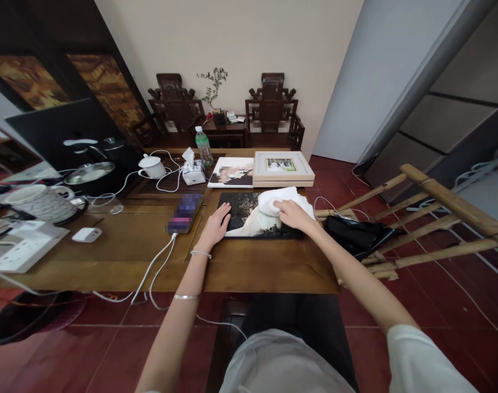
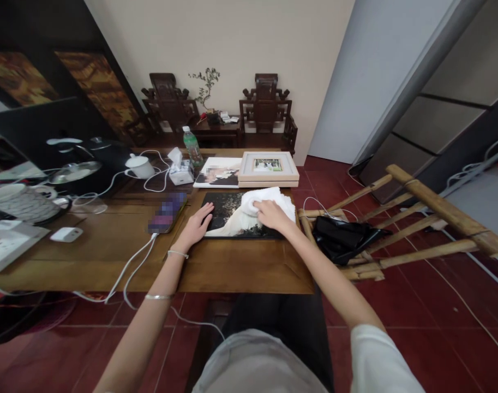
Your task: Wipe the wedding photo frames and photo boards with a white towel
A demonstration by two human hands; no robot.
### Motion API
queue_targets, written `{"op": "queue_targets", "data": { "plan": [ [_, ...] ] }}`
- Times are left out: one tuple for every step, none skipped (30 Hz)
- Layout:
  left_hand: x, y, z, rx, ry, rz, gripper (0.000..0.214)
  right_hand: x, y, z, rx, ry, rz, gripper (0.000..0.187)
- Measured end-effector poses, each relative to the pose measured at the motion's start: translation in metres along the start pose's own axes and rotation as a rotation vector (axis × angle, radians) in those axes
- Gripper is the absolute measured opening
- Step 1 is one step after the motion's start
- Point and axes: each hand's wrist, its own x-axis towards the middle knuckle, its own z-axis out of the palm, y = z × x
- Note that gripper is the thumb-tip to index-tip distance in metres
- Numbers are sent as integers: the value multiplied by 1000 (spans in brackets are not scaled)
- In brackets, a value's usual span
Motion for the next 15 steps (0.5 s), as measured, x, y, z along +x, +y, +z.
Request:
{"op": "queue_targets", "data": {
  "plan": [
    [0, 0, 0, -3, 0, -2, 43, 10, 5, -3, 15, -3, 9, 29],
    [0, 0, 0, -5, 0, -4, 43, 20, 10, -6, 30, 0, 13, 29],
    [0, 0, 0, -7, 0, -5, 43, 28, 15, -8, 42, 9, 15, 30],
    [0, -1, 0, -8, 1, -5, 43, 35, 19, -10, 49, 21, 19, 31],
    [0, -1, 0, -9, 2, -5, 43, 41, 22, -11, 52, 32, 26, 32],
    [0, -1, 0, -8, 3, -4, 43, 45, 24, -11, 50, 43, 35, 33],
    [0, -2, 0, -8, 4, -2, 43, 47, 25, -11, 47, 50, 44, 34],
    [0, -2, 0, -7, 3, -1, 43, 47, 25, -10, 41, 55, 53, 34],
    [0, -2, 0, -7, 2, -2, 43, 45, 23, -9, 33, 55, 62, 34],
    [0, -2, 0, -7, 0, -4, 43, 40, 20, -7, 24, 53, 70, 33],
    [0, -2, 0, -7, -2, -6, 43, 34, 16, -5, 13, 49, 77, 32],
    [0, -1, 0, -8, -3, -8, 43, 26, 12, -3, 0, 44, 83, 31],
    [0, -1, 0, -9, -3, -9, 43, 15, 6, -1, -14, 41, 84, 30],
    [0, 0, 0, -8, -2, -9, 43, 3, 0, 1, -23, 39, 77, 29],
    [0, 1, 0, -8, -1, -9, 42, -10, -6, 3, -28, 39, 62, 29]
  ]
}}
